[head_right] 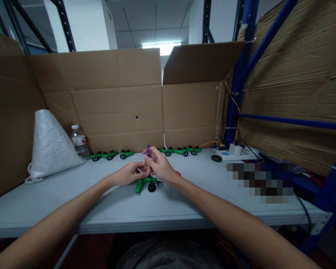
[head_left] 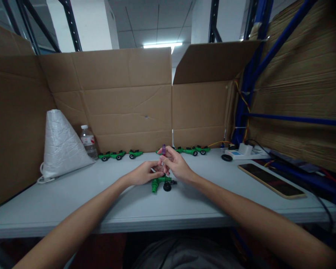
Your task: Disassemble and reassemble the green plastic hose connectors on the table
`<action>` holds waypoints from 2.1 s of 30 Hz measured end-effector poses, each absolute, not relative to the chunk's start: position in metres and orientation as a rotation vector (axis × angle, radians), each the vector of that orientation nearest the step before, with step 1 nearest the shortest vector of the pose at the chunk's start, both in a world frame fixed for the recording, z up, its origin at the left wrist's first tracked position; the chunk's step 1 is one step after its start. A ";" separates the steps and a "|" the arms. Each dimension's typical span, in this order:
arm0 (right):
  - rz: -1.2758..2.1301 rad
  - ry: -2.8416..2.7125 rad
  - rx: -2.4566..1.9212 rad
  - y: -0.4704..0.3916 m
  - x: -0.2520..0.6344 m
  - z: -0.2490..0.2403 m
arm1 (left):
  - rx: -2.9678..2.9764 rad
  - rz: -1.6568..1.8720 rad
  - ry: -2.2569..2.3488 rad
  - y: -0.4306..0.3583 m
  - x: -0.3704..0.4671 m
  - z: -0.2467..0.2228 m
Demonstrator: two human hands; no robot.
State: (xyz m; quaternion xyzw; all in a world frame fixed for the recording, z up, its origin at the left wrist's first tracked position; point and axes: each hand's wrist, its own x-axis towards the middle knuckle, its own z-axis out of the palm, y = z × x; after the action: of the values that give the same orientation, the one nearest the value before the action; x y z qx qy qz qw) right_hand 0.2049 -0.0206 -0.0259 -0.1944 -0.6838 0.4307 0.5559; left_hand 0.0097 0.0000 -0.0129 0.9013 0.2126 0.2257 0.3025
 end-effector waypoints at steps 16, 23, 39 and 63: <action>1.033 -1.622 -0.476 -0.019 0.202 -0.027 | 2.357 0.602 0.578 0.002 0.010 -0.016; 1.028 -1.626 -0.477 -0.020 0.203 -0.027 | 2.347 0.603 0.565 0.001 0.010 -0.015; 1.025 -1.629 -0.485 -0.020 0.206 -0.026 | 2.373 0.600 0.574 0.000 0.009 -0.013; 1.007 -1.590 -0.478 -0.016 0.204 -0.031 | 2.396 0.585 0.596 0.004 0.008 -0.015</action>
State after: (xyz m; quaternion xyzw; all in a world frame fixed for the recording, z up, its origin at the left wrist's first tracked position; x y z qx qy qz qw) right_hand 0.2037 -0.0165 -0.0314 -0.2031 -0.6758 0.4281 0.5646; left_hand 0.0077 0.0044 -0.0154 0.9015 0.2241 0.2202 0.2975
